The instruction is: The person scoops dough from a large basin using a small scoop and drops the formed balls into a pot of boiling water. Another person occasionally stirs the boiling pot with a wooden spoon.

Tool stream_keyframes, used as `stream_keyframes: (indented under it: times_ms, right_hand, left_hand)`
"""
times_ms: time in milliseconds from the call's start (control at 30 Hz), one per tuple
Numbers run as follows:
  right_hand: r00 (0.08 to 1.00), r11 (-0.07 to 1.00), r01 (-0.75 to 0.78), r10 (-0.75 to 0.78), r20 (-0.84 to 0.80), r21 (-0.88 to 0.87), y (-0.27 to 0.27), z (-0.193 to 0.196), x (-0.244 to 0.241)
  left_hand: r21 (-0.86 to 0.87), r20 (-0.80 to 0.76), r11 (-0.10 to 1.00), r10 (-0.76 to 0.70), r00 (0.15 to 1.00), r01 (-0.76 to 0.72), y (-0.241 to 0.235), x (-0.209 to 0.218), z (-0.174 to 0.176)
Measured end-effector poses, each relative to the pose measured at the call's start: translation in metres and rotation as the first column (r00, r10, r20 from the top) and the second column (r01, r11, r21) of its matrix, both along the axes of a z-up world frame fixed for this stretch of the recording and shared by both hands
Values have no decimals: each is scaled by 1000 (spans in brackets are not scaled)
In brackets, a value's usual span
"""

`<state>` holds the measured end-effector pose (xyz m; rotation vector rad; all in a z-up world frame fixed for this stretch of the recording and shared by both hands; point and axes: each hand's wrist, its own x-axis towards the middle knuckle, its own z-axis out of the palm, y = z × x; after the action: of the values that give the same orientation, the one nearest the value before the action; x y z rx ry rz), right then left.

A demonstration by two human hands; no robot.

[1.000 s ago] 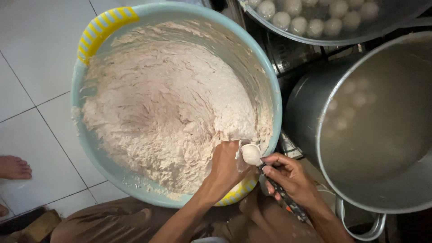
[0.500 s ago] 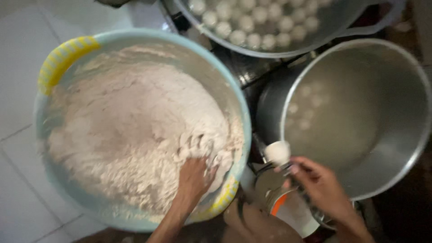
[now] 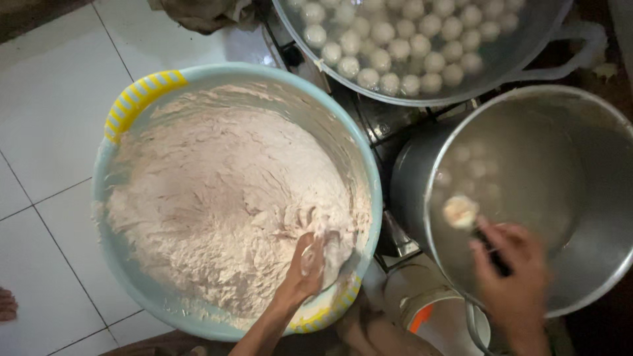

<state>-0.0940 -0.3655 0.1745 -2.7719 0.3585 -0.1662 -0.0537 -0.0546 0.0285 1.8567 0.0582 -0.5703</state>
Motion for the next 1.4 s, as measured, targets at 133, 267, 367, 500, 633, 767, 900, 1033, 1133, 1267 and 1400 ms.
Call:
stream_keyframes:
  times_ms: [133,267,367,500,633,767,900,1033,1133,1267,1400]
  right_hand:
    - [996,939,-83,86,5,334,77,6,3]
    - [971,852,-237,227,78,466,108,1,15]
    - [980,777,-129,194,-39,616,108,-9,14]
    - [910,470,312,100,-401,825,98,-33,2]
    - [821,215,466,255,-510,858,84,-51,-4]
    - [724,204,579,317,-613,789,86,-56,7]
    - [672,210,608,378,-637,766,89,-46,15]
    - [666,250,601,370,-648,759,79,-26,6]
    - [822,227,423,311,-477,877,44,-13,0]
    - [714,512,631,-90,-694,583,-36,-10,5]
    - [917,886,325,-210,-339,332,-86,-41,28]
  left_hand:
    - [39,-246,994,-93,965,106,-21,15,36]
    - [-162,223,984,-36,974,73,-27,40,86]
    - [-182,246,979,-48,968,94,-29,51,104]
    - [-153,163,978,-116,980,141,-25,49,102]
    - [42,127,984,-175,976,171,-21,44,95]
    - [309,-55,893,-327,943,328,-17,47,86]
    - [386,85,871,-361,929,303,-13,39,57]
    - [390,168,878,-366,915,279,-6,32,9]
    - [419,77,836,-423,903,355,9,63,-25]
    - [643,375,758,-436,818,109,67,145,-50]
    - [704,549,705,-460,698,-89,98,215,-81]
